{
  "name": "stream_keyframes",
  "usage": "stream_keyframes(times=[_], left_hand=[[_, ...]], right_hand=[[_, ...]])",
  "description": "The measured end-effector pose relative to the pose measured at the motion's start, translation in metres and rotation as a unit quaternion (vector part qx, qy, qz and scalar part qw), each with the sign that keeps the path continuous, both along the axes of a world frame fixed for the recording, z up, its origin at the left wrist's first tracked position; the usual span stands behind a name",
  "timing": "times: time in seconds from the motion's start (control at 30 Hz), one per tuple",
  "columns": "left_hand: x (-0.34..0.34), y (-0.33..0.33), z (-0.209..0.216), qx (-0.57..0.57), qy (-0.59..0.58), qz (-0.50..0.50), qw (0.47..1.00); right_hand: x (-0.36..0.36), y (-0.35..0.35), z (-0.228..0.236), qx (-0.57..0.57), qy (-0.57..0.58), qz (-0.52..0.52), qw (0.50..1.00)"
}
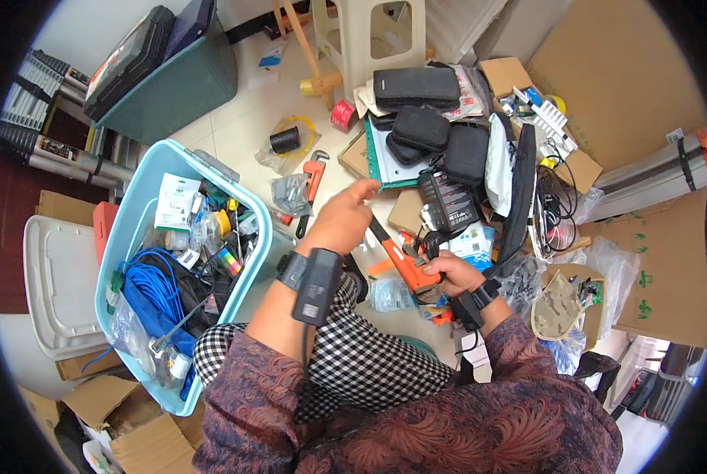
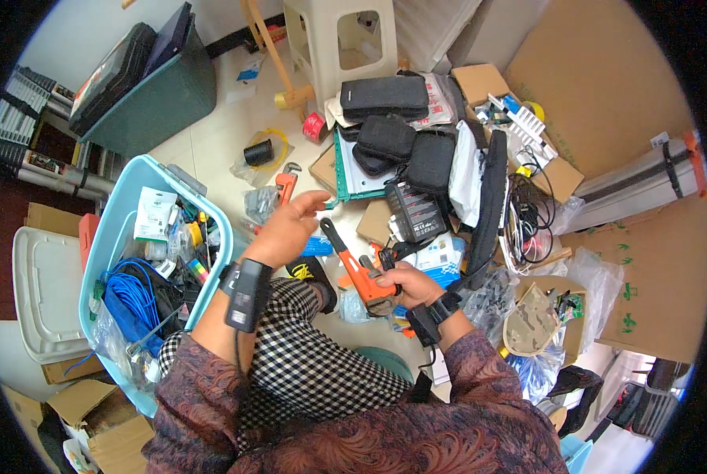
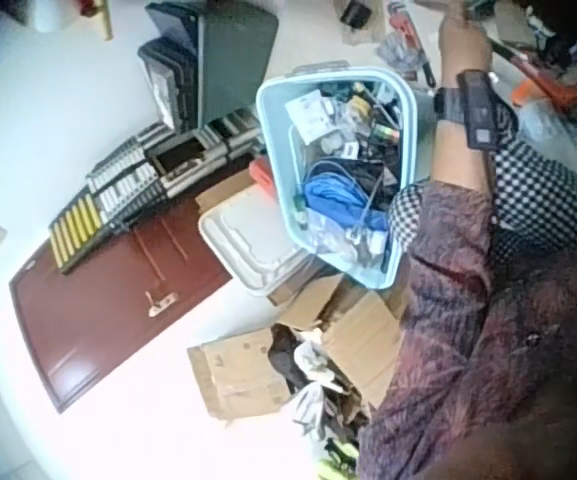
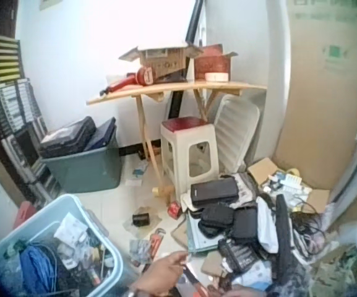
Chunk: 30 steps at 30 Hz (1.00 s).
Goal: Organizing and sorting tools, cables, and components in a storage bin.
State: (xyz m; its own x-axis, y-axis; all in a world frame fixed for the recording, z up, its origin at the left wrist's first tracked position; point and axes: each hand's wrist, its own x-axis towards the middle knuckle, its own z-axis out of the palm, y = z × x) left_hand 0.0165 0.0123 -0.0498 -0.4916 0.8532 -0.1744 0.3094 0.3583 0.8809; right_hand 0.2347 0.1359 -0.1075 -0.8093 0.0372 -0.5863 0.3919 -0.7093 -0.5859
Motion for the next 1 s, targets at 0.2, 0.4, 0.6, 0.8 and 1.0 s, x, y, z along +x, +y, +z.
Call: stream_keyframes(times=[0.2, 0.4, 0.6, 0.8, 1.0], left_hand=[[0.057, 0.015, 0.024, 0.03, 0.351, -0.053, 0.934], [0.06, 0.016, 0.054, 0.165, 0.343, -0.018, 0.925], [0.08, -0.003, 0.068, 0.186, 0.165, 0.034, 0.968], [0.054, -0.049, 0.116, 0.3, -0.059, 0.179, 0.935], [-0.006, -0.132, 0.115, 0.202, -0.193, 0.3, 0.912]], right_hand=[[0.025, 0.027, 0.068, -0.123, 0.184, -0.052, 0.974], [0.039, 0.009, 0.126, -0.004, 0.109, -0.136, 0.985], [0.012, -0.011, 0.151, -0.069, 0.343, -0.04, 0.936], [-0.042, -0.07, 0.161, -0.142, 0.343, 0.084, 0.925], [-0.093, -0.138, 0.172, -0.062, 0.234, 0.192, 0.951]])
